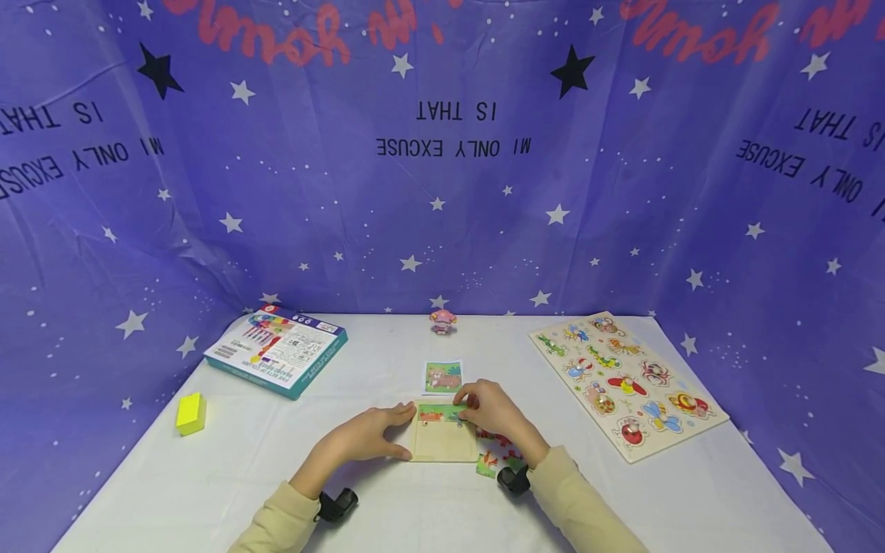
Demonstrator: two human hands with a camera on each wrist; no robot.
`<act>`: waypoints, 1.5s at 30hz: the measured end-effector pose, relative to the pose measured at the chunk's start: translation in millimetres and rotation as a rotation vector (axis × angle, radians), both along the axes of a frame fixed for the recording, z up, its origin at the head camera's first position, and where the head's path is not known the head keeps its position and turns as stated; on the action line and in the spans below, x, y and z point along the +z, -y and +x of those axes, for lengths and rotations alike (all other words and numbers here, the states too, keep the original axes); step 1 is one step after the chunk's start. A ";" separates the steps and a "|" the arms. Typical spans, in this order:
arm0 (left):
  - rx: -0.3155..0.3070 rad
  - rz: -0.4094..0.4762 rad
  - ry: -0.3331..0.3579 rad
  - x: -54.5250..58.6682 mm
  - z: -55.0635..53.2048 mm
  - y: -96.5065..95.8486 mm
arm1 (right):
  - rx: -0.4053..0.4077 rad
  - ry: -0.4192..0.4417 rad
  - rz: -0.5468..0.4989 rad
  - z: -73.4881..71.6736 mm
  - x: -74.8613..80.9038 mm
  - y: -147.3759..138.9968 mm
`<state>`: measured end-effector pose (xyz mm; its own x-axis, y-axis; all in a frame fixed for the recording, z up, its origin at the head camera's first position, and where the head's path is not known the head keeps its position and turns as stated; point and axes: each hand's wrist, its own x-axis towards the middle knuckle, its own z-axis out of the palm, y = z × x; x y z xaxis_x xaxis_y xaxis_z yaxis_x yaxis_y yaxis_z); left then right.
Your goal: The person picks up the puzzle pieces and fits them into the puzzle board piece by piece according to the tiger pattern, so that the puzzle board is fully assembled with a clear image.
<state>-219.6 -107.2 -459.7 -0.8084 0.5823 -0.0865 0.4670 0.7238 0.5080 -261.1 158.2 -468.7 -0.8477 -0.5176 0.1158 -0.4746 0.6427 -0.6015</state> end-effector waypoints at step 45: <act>0.004 -0.003 0.003 -0.8 -0.8 0.2 | 0.047 0.054 0.008 -8.3 5.0 -5.8</act>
<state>-220.4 -107.4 -460.5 -0.8103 0.5790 -0.0909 0.4626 0.7271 0.5073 -269.4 164.0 -463.7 -0.8273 -0.5579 0.0658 -0.4713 0.6256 -0.6217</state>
